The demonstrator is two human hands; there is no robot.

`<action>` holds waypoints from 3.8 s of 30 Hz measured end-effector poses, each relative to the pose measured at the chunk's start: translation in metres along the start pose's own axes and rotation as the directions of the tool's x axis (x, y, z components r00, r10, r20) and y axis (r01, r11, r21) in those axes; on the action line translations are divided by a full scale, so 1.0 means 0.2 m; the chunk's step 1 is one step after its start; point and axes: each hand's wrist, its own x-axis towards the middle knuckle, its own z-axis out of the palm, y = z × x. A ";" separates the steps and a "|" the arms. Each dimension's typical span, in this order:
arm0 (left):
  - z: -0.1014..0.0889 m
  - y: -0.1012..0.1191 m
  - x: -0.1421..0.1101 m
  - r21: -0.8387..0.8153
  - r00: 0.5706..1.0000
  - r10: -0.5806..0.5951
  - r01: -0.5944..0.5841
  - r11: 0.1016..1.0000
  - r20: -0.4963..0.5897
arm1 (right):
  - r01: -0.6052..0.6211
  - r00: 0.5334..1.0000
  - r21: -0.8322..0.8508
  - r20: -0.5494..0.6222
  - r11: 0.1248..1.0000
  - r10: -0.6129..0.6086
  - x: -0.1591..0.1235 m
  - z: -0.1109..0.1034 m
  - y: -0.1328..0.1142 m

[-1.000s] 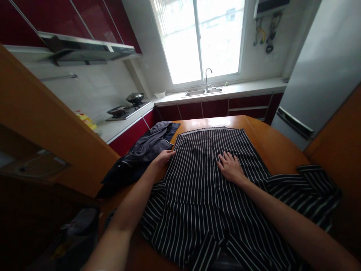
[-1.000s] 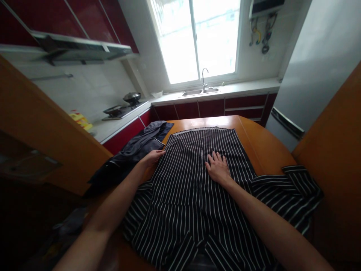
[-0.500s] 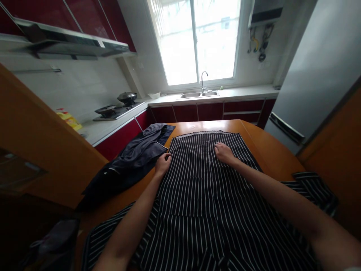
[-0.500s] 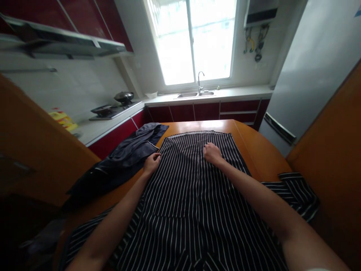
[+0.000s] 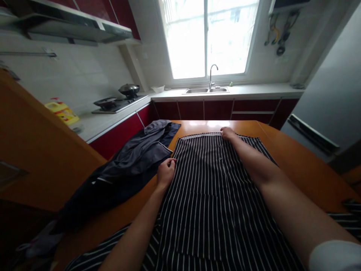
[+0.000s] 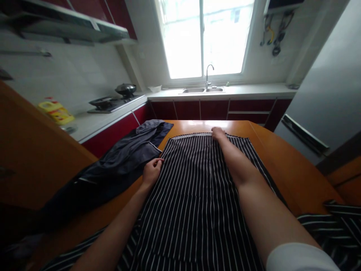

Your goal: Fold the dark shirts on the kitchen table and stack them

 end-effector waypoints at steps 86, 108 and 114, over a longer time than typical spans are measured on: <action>0.49 0.31 0.75 0.570 0.881 0.151 -0.412 0.710 0.449 | -0.015 0.998 -0.042 0.052 0.999 0.017 -0.44 0.01 0.56; 0.56 0.52 -0.15 0.332 0.699 0.437 -0.679 0.655 0.566 | 0.001 0.999 -0.014 0.036 1.000 0.000 -1.08 0.02 0.11; 0.54 0.51 -0.20 0.353 0.731 0.387 -0.635 0.688 0.562 | 0.077 0.994 0.028 0.077 0.997 -0.079 -1.23 0.04 0.17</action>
